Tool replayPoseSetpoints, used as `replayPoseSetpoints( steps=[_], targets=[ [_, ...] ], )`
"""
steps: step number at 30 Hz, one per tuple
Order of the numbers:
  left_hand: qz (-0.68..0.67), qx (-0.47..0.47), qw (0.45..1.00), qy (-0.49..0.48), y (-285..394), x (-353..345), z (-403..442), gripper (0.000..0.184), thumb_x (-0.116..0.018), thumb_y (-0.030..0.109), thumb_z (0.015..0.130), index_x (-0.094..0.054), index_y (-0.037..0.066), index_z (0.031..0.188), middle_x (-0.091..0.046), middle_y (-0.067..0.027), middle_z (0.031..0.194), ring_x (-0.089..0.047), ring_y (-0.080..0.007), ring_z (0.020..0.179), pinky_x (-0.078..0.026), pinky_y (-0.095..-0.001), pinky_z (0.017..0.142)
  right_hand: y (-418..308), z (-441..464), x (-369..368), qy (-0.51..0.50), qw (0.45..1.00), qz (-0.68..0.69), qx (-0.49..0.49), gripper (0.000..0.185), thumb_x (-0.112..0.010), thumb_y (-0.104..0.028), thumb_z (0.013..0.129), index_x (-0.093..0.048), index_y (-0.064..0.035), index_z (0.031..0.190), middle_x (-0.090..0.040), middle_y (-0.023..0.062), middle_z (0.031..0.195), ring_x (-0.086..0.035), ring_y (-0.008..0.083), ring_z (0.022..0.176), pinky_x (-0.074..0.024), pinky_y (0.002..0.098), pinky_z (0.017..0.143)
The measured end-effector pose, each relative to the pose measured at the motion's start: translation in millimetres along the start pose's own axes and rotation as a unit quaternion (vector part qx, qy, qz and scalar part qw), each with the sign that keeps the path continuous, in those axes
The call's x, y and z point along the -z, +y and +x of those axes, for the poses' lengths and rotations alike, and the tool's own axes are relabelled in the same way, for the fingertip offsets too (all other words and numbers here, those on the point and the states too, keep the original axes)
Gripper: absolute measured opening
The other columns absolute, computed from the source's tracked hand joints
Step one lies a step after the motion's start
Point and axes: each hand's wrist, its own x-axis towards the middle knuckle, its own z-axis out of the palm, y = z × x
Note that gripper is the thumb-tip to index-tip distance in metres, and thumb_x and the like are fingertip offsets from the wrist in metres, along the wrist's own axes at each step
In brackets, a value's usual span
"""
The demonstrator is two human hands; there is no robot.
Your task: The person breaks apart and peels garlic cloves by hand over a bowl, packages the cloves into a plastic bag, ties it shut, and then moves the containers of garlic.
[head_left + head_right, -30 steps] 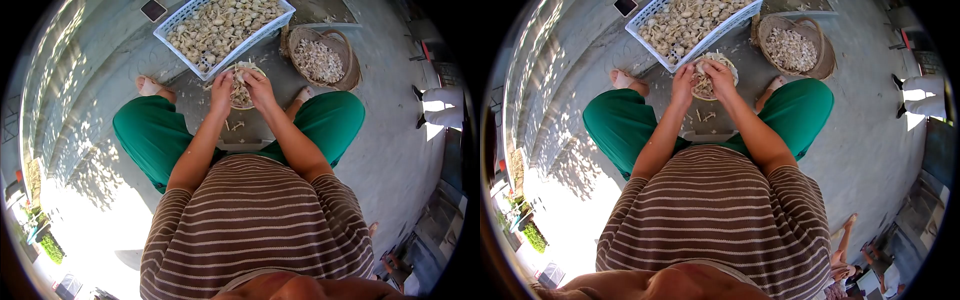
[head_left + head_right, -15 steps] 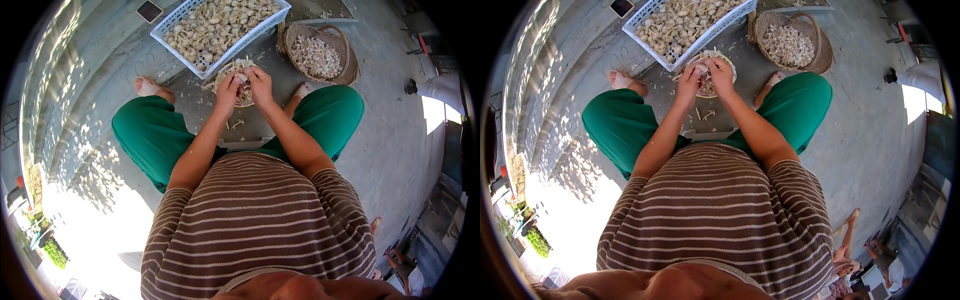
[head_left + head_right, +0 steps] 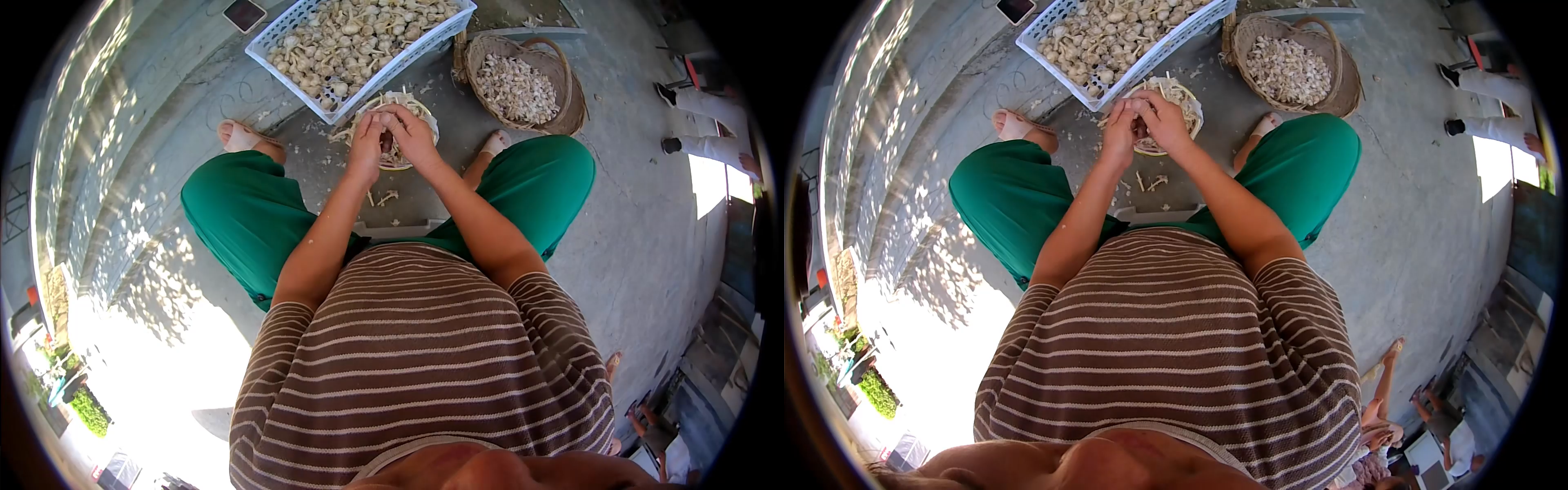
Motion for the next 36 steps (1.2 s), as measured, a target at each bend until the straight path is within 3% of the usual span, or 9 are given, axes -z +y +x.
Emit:
replayPoseSetpoints(
  steps=[7,9,13,16,18,22,23,24,36],
  targets=[
    [-0.064,0.068,0.995,0.028,-1,-1,-5,0.022,-0.041,0.028,0.095,-0.054,0.010,0.097,-0.042,0.0034,0.064,-0.036,-0.0056,0.050,-0.030,-0.0198,0.043,5,0,-5,0.051,0.992,-0.060,0.096,0.022,-0.047,-0.019,0.093,-0.062,-0.0026,0.097,-0.063,0.0054,0.070,-0.060,0.0122,0.061,-0.0490,0.0272,0.057],
    [-0.077,0.074,0.994,0.024,-1,0,-5,0.024,-0.040,0.029,0.095,-0.054,0.010,0.095,-0.042,0.0031,0.064,-0.035,-0.0058,0.049,-0.029,-0.0201,0.042,-4,-4,-2,0.033,0.999,-0.003,-0.021,0.021,-0.045,-0.015,0.093,-0.062,-0.0024,0.095,-0.061,0.0048,0.067,-0.060,0.0131,0.059,-0.0483,0.0283,0.055],
    [-0.146,0.100,0.984,-0.006,-2,4,2,0.026,-0.038,0.032,0.094,-0.051,0.010,0.092,-0.043,0.0013,0.064,-0.035,-0.0080,0.051,-0.030,-0.0219,0.045,-2,-4,-1,0.037,0.993,0.063,-0.094,0.020,-0.045,-0.011,0.093,-0.063,-0.0027,0.094,-0.059,0.0049,0.068,-0.060,0.0133,0.063,-0.0482,0.0290,0.058],
    [-0.168,0.081,0.982,-0.023,2,2,1,0.027,-0.038,0.031,0.094,-0.051,0.008,0.092,-0.043,0.0004,0.065,-0.037,-0.0097,0.054,-0.032,-0.0235,0.048,40,8,2,0.085,0.995,0.055,0.009,0.020,-0.049,-0.016,0.093,-0.064,-0.0036,0.095,-0.056,0.0021,0.068,-0.051,0.0075,0.059,-0.0422,0.0232,0.054],
    [-0.164,0.062,0.984,-0.022,6,0,1,0.028,-0.038,0.031,0.094,-0.051,0.007,0.092,-0.044,0.0000,0.066,-0.037,-0.0103,0.055,-0.033,-0.0241,0.049,52,17,9,0.107,0.924,-0.229,0.287,0.017,-0.053,-0.016,0.091,-0.063,-0.0022,0.094,-0.056,0.0017,0.073,-0.053,0.0085,0.059,-0.0421,0.0224,0.053],
    [-0.058,0.024,0.997,0.043,8,1,2,0.027,-0.038,0.029,0.096,-0.050,0.006,0.094,-0.045,-0.0003,0.069,-0.039,-0.0087,0.055,-0.034,-0.0228,0.048,36,17,12,0.067,0.945,-0.178,0.267,0.018,-0.056,-0.017,0.089,-0.060,-0.0017,0.098,-0.058,0.0028,0.079,-0.055,0.0093,0.060,-0.0421,0.0214,0.053],
    [0.001,-0.003,0.999,0.040,8,2,2,0.026,-0.038,0.029,0.096,-0.050,0.006,0.095,-0.045,-0.0001,0.070,-0.039,-0.0079,0.056,-0.035,-0.0222,0.047,26,10,8,0.009,0.994,-0.002,0.109,0.018,-0.059,-0.017,0.088,-0.058,-0.0020,0.096,-0.058,0.0039,0.076,-0.057,0.0105,0.062,-0.0442,0.0240,0.055],
    [0.000,-0.001,0.999,0.040,5,1,1,0.026,-0.038,0.029,0.096,-0.050,0.006,0.095,-0.045,-0.0001,0.070,-0.039,-0.0079,0.056,-0.035,-0.0222,0.047,18,5,5,-0.049,0.982,0.174,-0.055,0.018,-0.061,-0.018,0.086,-0.057,-0.0022,0.095,-0.059,0.0050,0.073,-0.058,0.0116,0.064,-0.0462,0.0266,0.056],
    [0.032,0.020,0.999,0.027,-5,4,-1,0.030,-0.037,0.033,0.096,-0.050,0.007,0.105,-0.045,0.0024,0.069,-0.043,-0.0057,0.054,-0.036,-0.0203,0.045,19,-9,-8,0.059,0.998,-0.006,0.029,0.013,-0.047,-0.015,0.092,-0.048,-0.0042,0.086,-0.051,0.0028,0.066,-0.049,0.0110,0.055,-0.0438,0.0262,0.052]
  ],
)
